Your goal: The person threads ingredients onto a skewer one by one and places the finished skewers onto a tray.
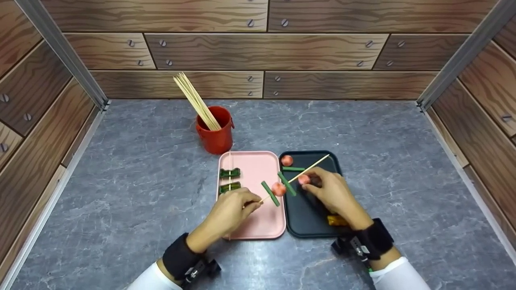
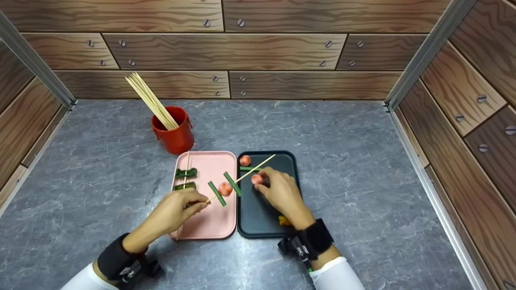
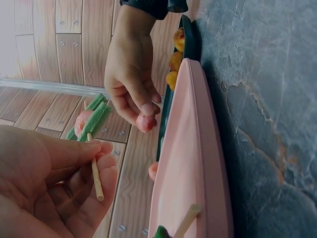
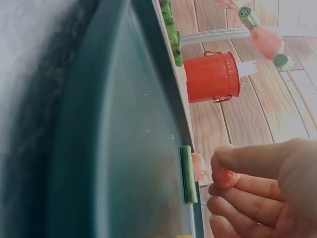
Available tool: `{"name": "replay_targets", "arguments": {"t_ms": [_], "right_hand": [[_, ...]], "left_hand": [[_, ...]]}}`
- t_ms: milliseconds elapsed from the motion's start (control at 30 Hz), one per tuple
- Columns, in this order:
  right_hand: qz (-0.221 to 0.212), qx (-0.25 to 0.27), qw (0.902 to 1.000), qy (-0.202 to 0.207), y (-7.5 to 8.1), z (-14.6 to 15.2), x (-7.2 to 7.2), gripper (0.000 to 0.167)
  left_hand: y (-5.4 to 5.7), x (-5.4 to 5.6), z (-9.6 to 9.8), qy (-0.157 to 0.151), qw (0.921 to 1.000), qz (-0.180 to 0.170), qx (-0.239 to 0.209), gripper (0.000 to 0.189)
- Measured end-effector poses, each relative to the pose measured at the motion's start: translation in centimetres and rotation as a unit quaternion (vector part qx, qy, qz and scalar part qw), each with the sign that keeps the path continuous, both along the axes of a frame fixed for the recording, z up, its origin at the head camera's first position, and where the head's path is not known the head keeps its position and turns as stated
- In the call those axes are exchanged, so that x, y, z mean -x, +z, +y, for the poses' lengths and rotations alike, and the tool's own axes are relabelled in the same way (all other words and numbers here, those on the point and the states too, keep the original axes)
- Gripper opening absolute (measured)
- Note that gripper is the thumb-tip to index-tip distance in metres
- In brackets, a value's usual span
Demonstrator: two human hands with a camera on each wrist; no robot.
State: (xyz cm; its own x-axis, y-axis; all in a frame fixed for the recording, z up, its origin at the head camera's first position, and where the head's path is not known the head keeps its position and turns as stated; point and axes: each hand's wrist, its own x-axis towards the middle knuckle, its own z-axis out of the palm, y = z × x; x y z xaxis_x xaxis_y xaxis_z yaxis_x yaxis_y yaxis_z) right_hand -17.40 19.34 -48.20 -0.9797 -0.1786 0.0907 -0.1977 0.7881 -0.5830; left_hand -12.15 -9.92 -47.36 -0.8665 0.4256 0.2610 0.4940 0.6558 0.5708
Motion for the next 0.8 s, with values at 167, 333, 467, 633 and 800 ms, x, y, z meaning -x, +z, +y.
{"name": "replay_targets", "arguments": {"t_ms": [167,333,467,633,800], "right_hand": [[0.021,0.010,0.9996,-0.014,0.4,0.3,-0.2,0.028],[0.026,0.031,0.9989,-0.022,1.1,0.6,-0.2,0.025],[0.031,0.037,0.9983,-0.032,1.6,1.0,-0.2,0.025],[0.041,0.044,0.9969,-0.051,2.3,1.5,-0.2,0.025],[0.050,0.053,0.9951,-0.066,2.7,1.8,-0.2,0.024]], "left_hand": [[0.0,0.0,0.0,-0.001,1.0000,0.003,0.000,0.009],[-0.1,0.0,0.0,-0.003,1.0000,0.009,0.000,0.009],[-0.1,0.0,0.0,-0.004,1.0000,0.005,0.001,0.009],[-0.1,0.0,0.0,-0.006,1.0000,-0.001,0.003,0.009],[-0.1,0.0,-0.1,-0.010,0.9999,0.001,0.005,0.009]]}}
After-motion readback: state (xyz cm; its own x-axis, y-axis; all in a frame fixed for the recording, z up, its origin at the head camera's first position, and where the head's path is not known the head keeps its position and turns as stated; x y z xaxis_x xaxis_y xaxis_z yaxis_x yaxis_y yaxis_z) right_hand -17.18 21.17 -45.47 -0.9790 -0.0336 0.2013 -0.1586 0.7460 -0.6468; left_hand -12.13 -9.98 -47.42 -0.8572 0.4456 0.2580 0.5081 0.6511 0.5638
